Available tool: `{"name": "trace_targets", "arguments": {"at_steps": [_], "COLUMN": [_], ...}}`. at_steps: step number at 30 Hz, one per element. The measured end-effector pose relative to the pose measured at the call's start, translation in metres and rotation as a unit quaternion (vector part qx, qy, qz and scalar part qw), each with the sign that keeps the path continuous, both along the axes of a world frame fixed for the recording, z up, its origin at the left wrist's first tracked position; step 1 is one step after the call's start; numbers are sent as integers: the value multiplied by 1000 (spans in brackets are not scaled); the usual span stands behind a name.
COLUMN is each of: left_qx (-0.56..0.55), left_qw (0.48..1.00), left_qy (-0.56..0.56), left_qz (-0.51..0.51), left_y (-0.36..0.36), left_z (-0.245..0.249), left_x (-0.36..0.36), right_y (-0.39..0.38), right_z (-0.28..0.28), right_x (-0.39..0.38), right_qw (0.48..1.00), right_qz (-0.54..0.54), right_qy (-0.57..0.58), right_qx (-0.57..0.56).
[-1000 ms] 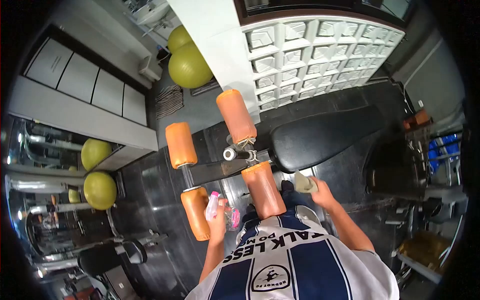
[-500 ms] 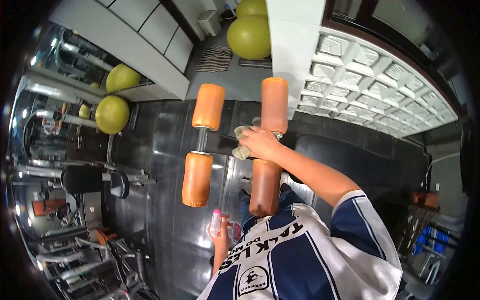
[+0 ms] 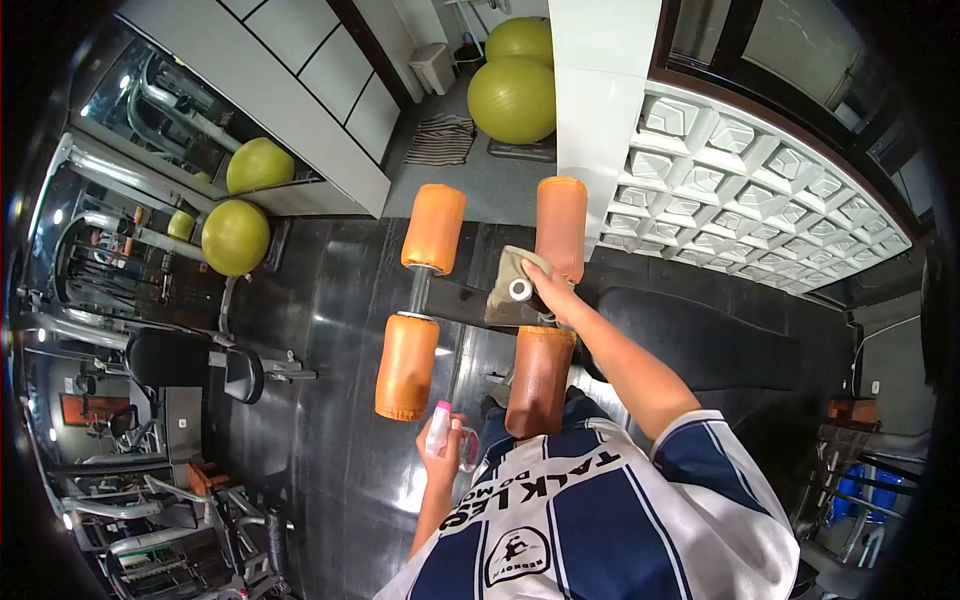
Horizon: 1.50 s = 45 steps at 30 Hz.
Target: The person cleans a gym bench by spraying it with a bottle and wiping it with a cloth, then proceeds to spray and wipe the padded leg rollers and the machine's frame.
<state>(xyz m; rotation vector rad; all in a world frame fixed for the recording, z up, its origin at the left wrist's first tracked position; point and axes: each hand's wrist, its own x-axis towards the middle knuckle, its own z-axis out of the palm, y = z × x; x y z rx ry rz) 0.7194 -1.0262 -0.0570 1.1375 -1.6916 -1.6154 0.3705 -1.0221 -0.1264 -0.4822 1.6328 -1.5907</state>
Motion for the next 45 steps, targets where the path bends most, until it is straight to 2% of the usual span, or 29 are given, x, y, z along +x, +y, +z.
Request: {"name": "trace_targets", "arguments": {"at_steps": [2,4,5,7,8,9,11,12,15,17,20,25,27,28,29,31,32,36,38,39,41,42,44,45], "left_qx": [-4,-6,-5,-26,-24,-20,-15,-8,-21,-43,-46,-25,-53,-53,-55,-62,-48,-54,-65,-84,-100,-105,-110,-112], "left_qw": [1000,1000,1000,998,998,998,999,998,997,991,992,989,987,987,985,983,979,980,983,981,979,978,976,976], "left_qy": [-6,-15,-14,-55,-57,-52,-46,-52,-63,-87,-79,-106,-108,-108,-113,-117,-137,-128,-110,-117,-123,-127,-128,-123], "left_qz": [-3,5,2,-9,-9,-12,-17,-28,-50,-90,-91,-102,-110,-110,-119,-129,-145,-145,-131,-131,-125,-131,-136,-139], "left_y": [-9,-13,-15,-16,-15,-14,-12,-10,-8,-8,-7,-4,-6,-7,-8,-10,-11,-7,-6,-4,1,3,6,9], "left_z": [-5,-7,-8,-9,-11,-15,-16,-16,-21,-20,-23,-8,-23,-25,-26,-24,-21,-17,-12,-11,-12,-13,-11,-10], "left_x": [7,8,8,12,14,14,7,4,-2,-7,-11,-20,-14,-15,-16,-19,-21,-28,-33,-34,-31,-29,-29,-29], "right_y": [26,54,63,82,91,95,98,95,92,82,62,29,30,31,27,15,10,7,16,19,23,23,25,27], "right_z": [-24,-34,-31,-23,-13,-3,9,-18,6,5,0,-6,-11,-1,-8,-17,-20,-31,-49,-51,-33,-29,-29,-30], "right_x": [5,10,12,21,28,31,32,38,48,51,45,10,-12,-20,-28,-45,-51,-50,-31,-24,-3,8,27,32], "right_qw": [999,989,989,988,973,974,940,934,960,958,940,953,944,949,949,920,903,883,950,958,959,958,951,950], "right_qz": [-26,3,1,62,92,91,223,141,90,62,2,13,172,212,211,367,408,449,293,247,137,141,-17,-15], "right_qy": [27,138,139,138,208,206,256,324,264,275,340,298,280,232,231,129,116,111,106,143,248,249,302,305], "right_qx": [18,52,53,30,37,38,27,-52,-35,-51,34,57,36,39,38,43,71,84,-13,-2,7,7,60,60]}}
